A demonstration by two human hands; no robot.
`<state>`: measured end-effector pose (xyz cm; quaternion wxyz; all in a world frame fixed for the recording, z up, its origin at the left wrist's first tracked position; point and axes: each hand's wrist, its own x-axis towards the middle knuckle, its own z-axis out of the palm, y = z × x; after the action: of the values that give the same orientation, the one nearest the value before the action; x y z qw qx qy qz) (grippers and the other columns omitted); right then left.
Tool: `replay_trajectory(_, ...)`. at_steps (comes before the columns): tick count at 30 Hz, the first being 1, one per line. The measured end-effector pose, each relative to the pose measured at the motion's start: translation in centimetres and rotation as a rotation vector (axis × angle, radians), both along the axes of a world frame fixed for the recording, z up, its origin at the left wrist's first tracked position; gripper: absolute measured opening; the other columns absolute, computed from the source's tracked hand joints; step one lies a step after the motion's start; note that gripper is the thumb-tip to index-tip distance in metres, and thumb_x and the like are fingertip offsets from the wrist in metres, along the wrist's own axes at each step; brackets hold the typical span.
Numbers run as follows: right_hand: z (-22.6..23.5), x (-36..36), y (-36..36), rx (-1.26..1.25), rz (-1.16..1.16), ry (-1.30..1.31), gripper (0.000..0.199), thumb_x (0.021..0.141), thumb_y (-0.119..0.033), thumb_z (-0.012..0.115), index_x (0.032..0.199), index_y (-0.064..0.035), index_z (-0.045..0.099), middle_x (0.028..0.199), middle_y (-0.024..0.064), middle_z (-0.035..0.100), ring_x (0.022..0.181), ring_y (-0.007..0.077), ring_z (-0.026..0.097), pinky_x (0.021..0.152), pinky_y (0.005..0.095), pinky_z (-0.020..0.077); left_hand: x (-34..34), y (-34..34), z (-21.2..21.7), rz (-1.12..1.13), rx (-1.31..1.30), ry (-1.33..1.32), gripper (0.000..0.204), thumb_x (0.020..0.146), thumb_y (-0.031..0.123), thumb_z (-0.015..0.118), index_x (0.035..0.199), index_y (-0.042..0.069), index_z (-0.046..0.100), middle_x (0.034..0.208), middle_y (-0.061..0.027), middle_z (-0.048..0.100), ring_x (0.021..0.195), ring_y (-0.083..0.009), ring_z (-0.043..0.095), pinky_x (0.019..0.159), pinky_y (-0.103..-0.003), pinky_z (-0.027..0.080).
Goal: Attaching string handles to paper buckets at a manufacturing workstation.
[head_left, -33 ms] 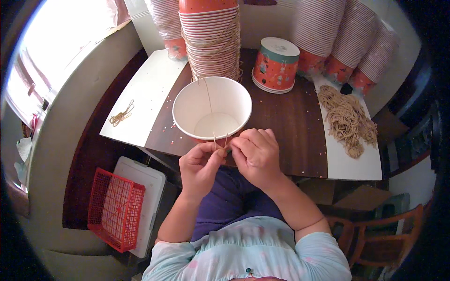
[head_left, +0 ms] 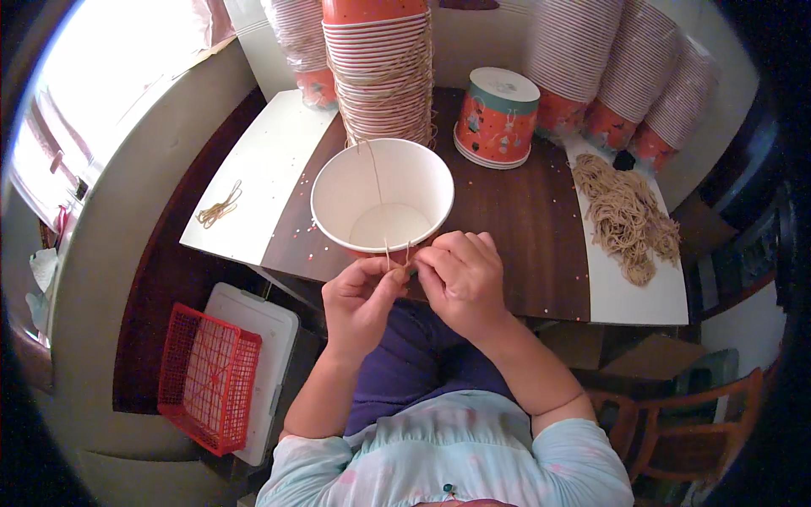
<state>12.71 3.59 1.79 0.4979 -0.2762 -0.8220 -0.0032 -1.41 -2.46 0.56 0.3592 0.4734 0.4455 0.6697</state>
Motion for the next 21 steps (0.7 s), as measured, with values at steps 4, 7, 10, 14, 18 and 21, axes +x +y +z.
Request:
replay_trajectory(4, 0.2, 0.4, 0.0, -0.042, 0.074, 0.061, 0.022, 0.068, -0.01, 0.07, 0.087, -0.0112, 0.06, 0.083, 0.0026, 0.054, 0.073, 0.0215, 0.054, 0.064, 0.0345, 0.0383, -0.7, -0.2, 0.6, 0.119, 0.157, 0.281, 0.007, 0.084, 0.0, 0.061, 0.089, -0.004, 0.064, 0.082, -0.01, 0.065, 0.071, -0.0083, 0.06, 0.061, -0.021, 0.049)
replay_trajectory(7, 0.7, 0.5, -0.3, -0.052, 0.125, 0.087, 0.028, 0.068, -0.011, 0.071, 0.094, -0.0117, 0.06, 0.089, 0.0028, 0.056, 0.076, 0.0214, 0.054, 0.066, 0.0339, 0.039, -1.0, -0.2, 1.5, 0.237, 0.313, 0.483, 0.007, 0.082, -0.002, 0.062, 0.088, -0.003, 0.064, 0.084, -0.0123, 0.064, 0.071, -0.0127, 0.062, 0.06, -0.021, 0.049)
replay_trajectory(10, 1.3, 0.2, -0.4, -0.017, 0.155, 0.072, 0.03, 0.068, -0.012, 0.072, 0.095, -0.0118, 0.06, 0.091, 0.0025, 0.056, 0.078, 0.0206, 0.055, 0.067, 0.0335, 0.0393, -0.7, -0.2, 2.3, 0.27, 0.378, 0.53, 0.006, 0.078, -0.003, 0.064, 0.084, -0.002, 0.063, 0.084, -0.0122, 0.061, 0.073, -0.0169, 0.062, 0.061, -0.023, 0.048)
replay_trajectory(14, 1.2, -0.6, 0.3, 0.064, 0.23, 0.065, 0.027, 0.066, -0.013, 0.073, 0.09, -0.0119, 0.061, 0.09, 0.0017, 0.057, 0.078, 0.0196, 0.055, 0.067, 0.0336, 0.0394, -0.7, 0.0, 2.8, 0.268, 0.433, 0.575, 0.007, 0.076, -0.003, 0.066, 0.081, -0.002, 0.062, 0.085, -0.011, 0.06, 0.074, -0.0184, 0.06, 0.064, -0.026, 0.047)
replay_trajectory(18, 1.4, -0.6, 0.1, 0.055, 0.249, 0.124, 0.021, 0.067, -0.013, 0.072, 0.085, -0.0123, 0.062, 0.088, 0.0009, 0.057, 0.076, 0.0193, 0.056, 0.066, 0.034, 0.0393, -1.0, 0.0, 3.3, 0.141, 0.377, 0.415, 0.006, 0.074, -0.003, 0.066, 0.076, -0.001, 0.061, 0.084, -0.009, 0.06, 0.077, -0.0175, 0.056, 0.074, -0.028, 0.044)
replay_trajectory(21, 1.8, -0.2, 0.0, 0.023, 0.196, 0.085, 0.017, 0.066, -0.014, 0.072, 0.081, -0.0127, 0.064, 0.086, 0.0001, 0.058, 0.074, 0.0187, 0.056, 0.066, 0.0342, 0.0392, -1.6, 0.6, 4.1, -0.074, 0.406, 0.222, 0.005, 0.073, 0.0, 0.066, 0.072, 0.0, 0.061, 0.079, -0.0078, 0.059, 0.077, -0.0175, 0.054, 0.084, -0.032, 0.041)
